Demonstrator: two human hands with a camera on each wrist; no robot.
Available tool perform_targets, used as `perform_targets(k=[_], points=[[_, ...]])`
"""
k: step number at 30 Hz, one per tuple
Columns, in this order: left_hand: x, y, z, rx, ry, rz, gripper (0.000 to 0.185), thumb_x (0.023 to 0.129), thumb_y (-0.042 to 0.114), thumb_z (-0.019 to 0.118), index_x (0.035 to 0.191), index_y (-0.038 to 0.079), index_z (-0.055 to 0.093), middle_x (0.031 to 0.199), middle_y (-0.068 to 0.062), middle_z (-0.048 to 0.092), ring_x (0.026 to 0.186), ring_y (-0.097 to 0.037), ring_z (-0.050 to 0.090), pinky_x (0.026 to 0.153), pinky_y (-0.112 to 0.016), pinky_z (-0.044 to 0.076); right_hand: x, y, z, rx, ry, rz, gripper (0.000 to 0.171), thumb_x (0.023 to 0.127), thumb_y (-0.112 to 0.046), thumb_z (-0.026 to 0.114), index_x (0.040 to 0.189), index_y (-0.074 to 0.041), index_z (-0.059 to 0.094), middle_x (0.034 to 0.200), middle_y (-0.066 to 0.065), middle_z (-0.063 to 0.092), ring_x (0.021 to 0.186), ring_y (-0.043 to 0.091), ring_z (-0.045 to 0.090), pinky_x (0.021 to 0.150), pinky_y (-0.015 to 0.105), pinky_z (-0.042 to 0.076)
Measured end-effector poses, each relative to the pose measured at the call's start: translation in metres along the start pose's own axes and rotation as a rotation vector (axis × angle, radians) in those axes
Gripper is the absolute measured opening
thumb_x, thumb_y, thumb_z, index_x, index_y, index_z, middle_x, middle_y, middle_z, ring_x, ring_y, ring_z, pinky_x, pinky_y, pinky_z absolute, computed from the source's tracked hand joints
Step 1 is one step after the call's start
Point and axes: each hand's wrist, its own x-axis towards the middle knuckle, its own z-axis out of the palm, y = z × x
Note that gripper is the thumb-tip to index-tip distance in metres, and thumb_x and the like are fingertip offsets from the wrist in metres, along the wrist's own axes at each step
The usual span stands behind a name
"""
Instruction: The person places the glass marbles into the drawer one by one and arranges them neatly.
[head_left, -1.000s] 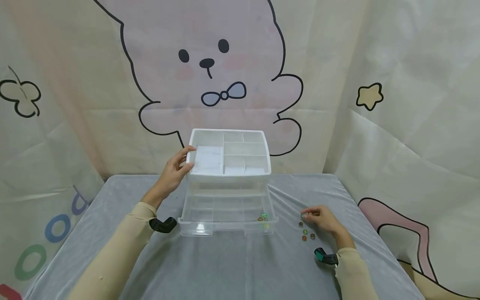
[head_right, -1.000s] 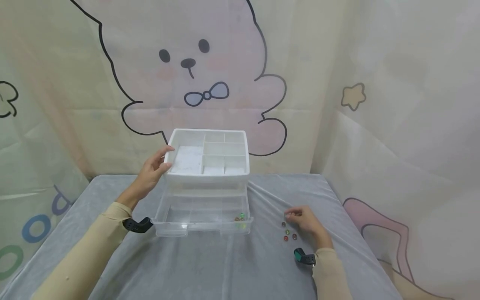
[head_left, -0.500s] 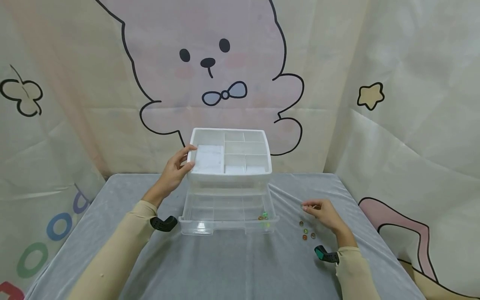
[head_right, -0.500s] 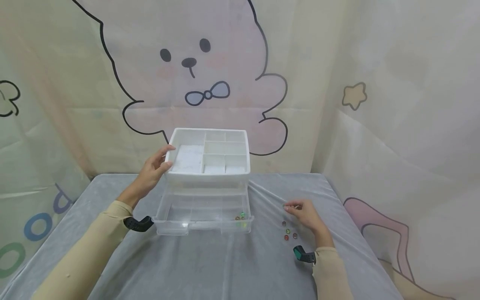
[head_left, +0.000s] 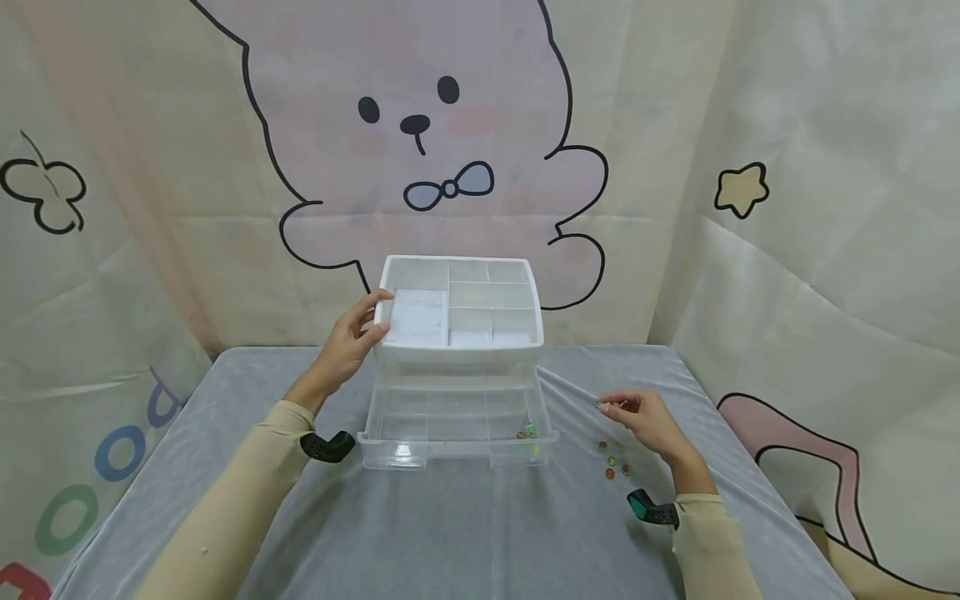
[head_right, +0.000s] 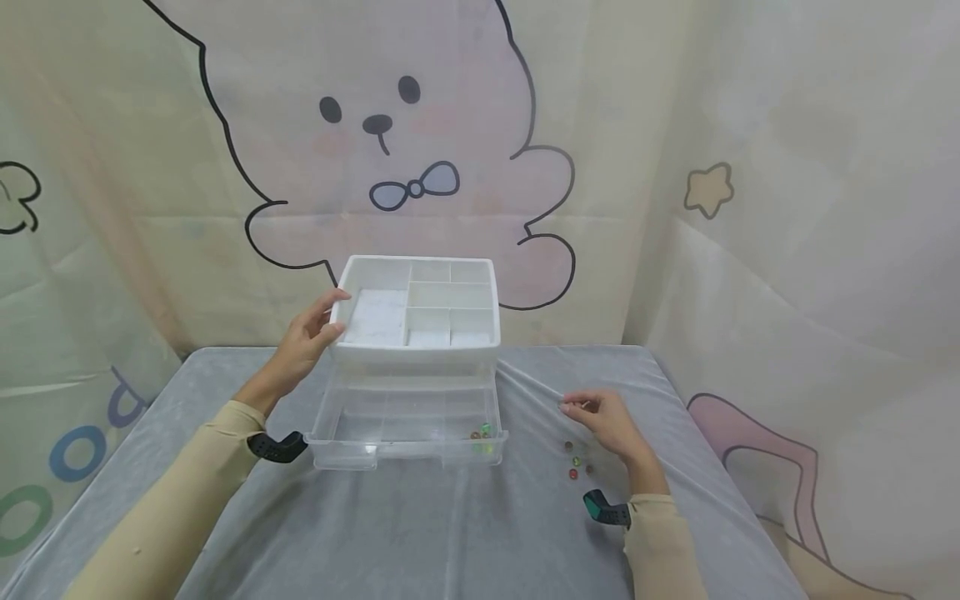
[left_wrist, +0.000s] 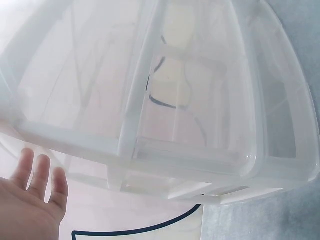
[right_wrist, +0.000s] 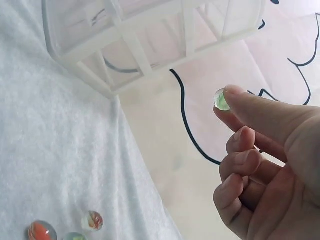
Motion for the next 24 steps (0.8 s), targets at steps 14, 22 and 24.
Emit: perform_targets(k=[14,22,24], points=[[0.002,0.001,0.002,0.023,0.0,0.001,0.047,0.103,0.01,0.051,0.149,0.003,0.041,0.158,-0.018,0.037,0.128,-0.032,0.049,0.088,-0.019,0.046,0.002,-0.021,0.006,0.032,-0.02,-0.098,0.022,0.097,-0.012,0.068,0.111,0.004,0.073,0.081,0.003,0.066,0.065,0.006,0.05,0.061,0.025,0.046],[0.001,0.0,0.001,0.019,0.017,0.0,0.048,0.103,0.01,0.051,0.149,0.004,0.04,0.157,-0.019,0.037,0.127,-0.032,0.049,0.087,-0.018,0.047,0.014,-0.047,0.008,0.058,-0.025,-0.172,0.02,0.096,-0.008,0.068,0.107,0.007,0.073,0.065,-0.007,0.054,0.056,0.003,0.037,0.051,0.026,0.037],[0.001,0.001,0.0,0.025,0.018,0.0,0.048,0.104,0.01,0.051,0.15,0.005,0.04,0.158,-0.018,0.036,0.129,-0.033,0.048,0.087,-0.018,0.047,0.016,-0.055,0.009,0.059,-0.025,-0.2,0.019,0.095,-0.006,0.068,0.106,0.008,0.073,0.065,-0.009,0.055,0.055,0.003,0.037,0.051,0.025,0.036]])
